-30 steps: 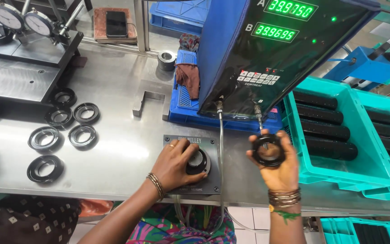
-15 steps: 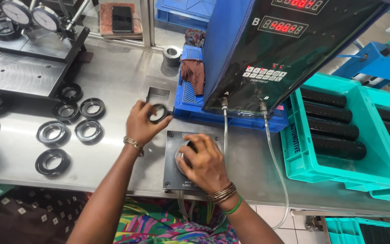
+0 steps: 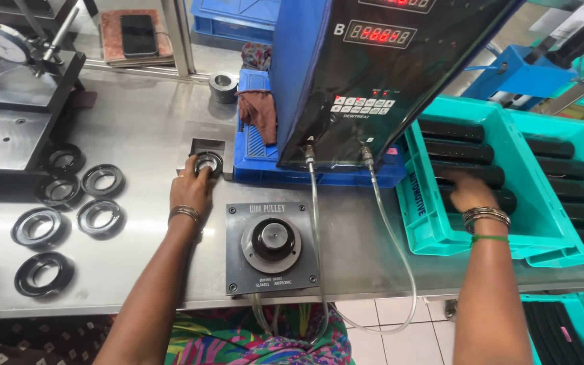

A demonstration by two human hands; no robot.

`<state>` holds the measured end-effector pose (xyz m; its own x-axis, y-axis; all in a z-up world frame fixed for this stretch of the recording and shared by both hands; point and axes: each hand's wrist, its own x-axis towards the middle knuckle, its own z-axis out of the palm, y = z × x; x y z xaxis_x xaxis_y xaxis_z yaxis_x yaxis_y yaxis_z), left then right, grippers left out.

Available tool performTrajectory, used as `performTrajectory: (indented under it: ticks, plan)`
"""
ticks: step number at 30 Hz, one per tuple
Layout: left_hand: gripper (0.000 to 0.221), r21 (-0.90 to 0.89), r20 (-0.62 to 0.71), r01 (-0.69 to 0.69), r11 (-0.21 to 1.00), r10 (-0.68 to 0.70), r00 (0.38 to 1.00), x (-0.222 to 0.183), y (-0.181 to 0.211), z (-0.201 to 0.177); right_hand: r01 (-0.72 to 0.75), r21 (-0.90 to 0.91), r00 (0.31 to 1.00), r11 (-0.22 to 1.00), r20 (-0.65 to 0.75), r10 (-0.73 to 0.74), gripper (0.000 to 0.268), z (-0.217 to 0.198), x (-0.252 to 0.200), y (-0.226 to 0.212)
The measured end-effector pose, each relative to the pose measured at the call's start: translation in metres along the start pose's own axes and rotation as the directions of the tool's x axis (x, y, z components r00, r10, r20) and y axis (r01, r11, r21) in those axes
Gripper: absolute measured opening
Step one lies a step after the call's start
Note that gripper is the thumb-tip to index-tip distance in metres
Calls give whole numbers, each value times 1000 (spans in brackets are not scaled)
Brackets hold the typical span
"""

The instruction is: Inspecting metal bearings using a digital inspection machine at a quality control station.

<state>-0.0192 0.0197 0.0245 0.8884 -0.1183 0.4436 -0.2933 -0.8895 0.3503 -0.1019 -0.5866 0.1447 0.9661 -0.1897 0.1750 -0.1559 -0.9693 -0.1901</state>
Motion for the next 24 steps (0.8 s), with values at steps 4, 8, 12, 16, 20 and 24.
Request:
performTrajectory:
  ticks: [4, 8, 12, 16, 20, 24]
  plan:
    - [44, 110, -40, -38, 993, 42, 998, 4, 5, 6, 95, 41, 978, 995, 181, -101, 50, 29, 5, 43]
    - [36, 107, 242, 134, 985, -156, 958, -9, 28, -41, 13, 0, 952, 1000, 307, -13, 53, 10, -17, 56]
    - [44, 224, 271, 57, 973, -119, 955, -41, 28, -72, -257, -14, 862, 966, 449, 235, 60, -5, -28, 45]
    - [35, 272, 104, 159, 949, -193, 976, -67, -18, -60, -262, 33, 791, 964, 580, 195, 62, 45, 9, 92]
    - [41, 65, -183, 170, 983, -156, 971, -72, -16, -47, -442, 220, 725, 869, 658, 202, 69, 70, 24, 112]
    - [65, -504, -34, -156, 850, 161, 986, -72, 106, -104, -616, 341, 631, 711, 753, 186, 67, 60, 19, 101]
